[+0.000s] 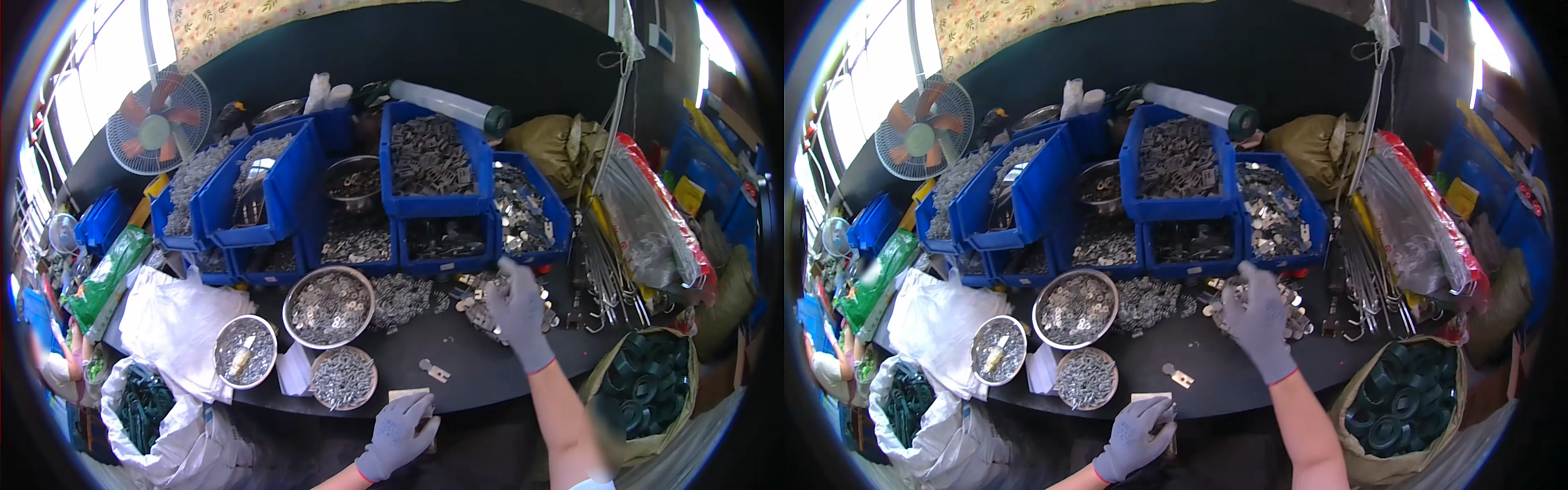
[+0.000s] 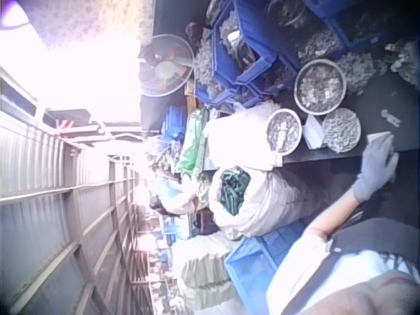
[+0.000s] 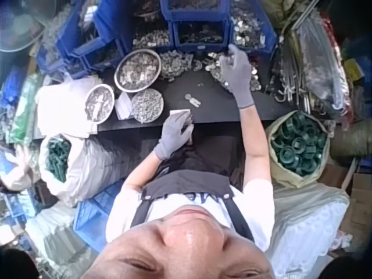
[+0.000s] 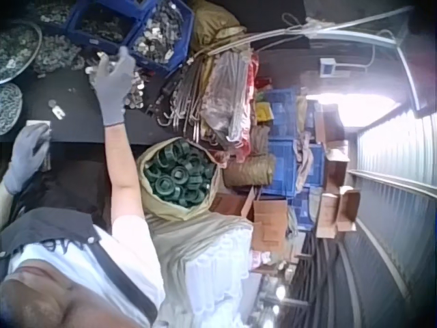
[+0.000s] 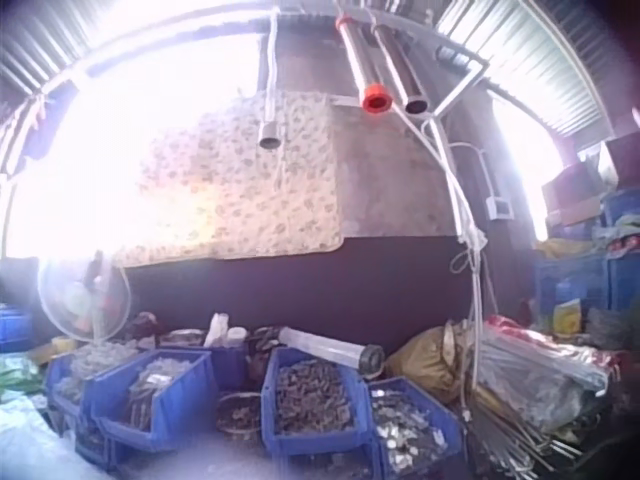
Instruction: The person assembles small metal bracket components by hand, joining them with screws or pins.
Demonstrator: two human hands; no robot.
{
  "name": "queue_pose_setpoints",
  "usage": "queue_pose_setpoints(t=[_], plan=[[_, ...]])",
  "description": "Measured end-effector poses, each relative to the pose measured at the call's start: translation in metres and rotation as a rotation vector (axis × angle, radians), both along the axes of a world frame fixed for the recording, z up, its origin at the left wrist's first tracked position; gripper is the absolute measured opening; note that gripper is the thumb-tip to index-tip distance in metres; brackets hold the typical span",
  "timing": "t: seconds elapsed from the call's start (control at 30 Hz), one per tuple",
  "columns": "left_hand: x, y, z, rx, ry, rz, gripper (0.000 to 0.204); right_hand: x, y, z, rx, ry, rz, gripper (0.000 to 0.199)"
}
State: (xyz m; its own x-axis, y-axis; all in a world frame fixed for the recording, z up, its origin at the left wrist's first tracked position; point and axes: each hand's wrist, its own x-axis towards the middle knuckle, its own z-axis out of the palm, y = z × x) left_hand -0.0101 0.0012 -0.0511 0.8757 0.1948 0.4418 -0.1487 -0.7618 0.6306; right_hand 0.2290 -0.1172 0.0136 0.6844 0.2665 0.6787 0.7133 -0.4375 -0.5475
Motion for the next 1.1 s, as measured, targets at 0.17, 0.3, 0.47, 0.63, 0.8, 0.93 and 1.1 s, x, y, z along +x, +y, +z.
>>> queue_pose_setpoints(t=[0.17, 0.3, 0.47, 0.63, 0.8, 0.93, 1.1], plan=[[-0.011, -0.008, -0.008, 0.034, 0.023, 0.038, 0.029, 0.106, -0.031, -0.009, -0.258, -0.038, -0.237, 0.055], [-0.01, -0.009, -0.009, 0.046, 0.0, 0.013, 0.03, 0.134, -0.042, -0.009, -0.653, 0.308, -0.32, 0.081], [-0.017, -0.006, -0.008, 0.036, 0.069, -0.042, 0.029, 0.204, -0.027, -0.021, -0.531, 0.194, -0.258, 0.089], [-0.01, -0.009, -0.004, 0.062, 0.122, -0.056, 0.027, 0.238, 0.009, -0.001, -0.64, 0.251, -0.242, 0.091], [0.0, -0.006, -0.005, 0.075, 0.134, -0.075, 0.025, 0.295, 0.027, -0.025, -0.627, 0.012, -0.305, 0.075], [0.001, -0.007, -0.002, 0.097, 0.185, -0.08, 0.025, 0.29, 0.045, -0.007, -0.608, 0.164, -0.322, 0.059], [0.003, -0.009, 0.003, 0.107, 0.213, -0.071, 0.026, 0.283, 0.044, 0.004, -0.705, 0.234, -0.338, 0.05]])
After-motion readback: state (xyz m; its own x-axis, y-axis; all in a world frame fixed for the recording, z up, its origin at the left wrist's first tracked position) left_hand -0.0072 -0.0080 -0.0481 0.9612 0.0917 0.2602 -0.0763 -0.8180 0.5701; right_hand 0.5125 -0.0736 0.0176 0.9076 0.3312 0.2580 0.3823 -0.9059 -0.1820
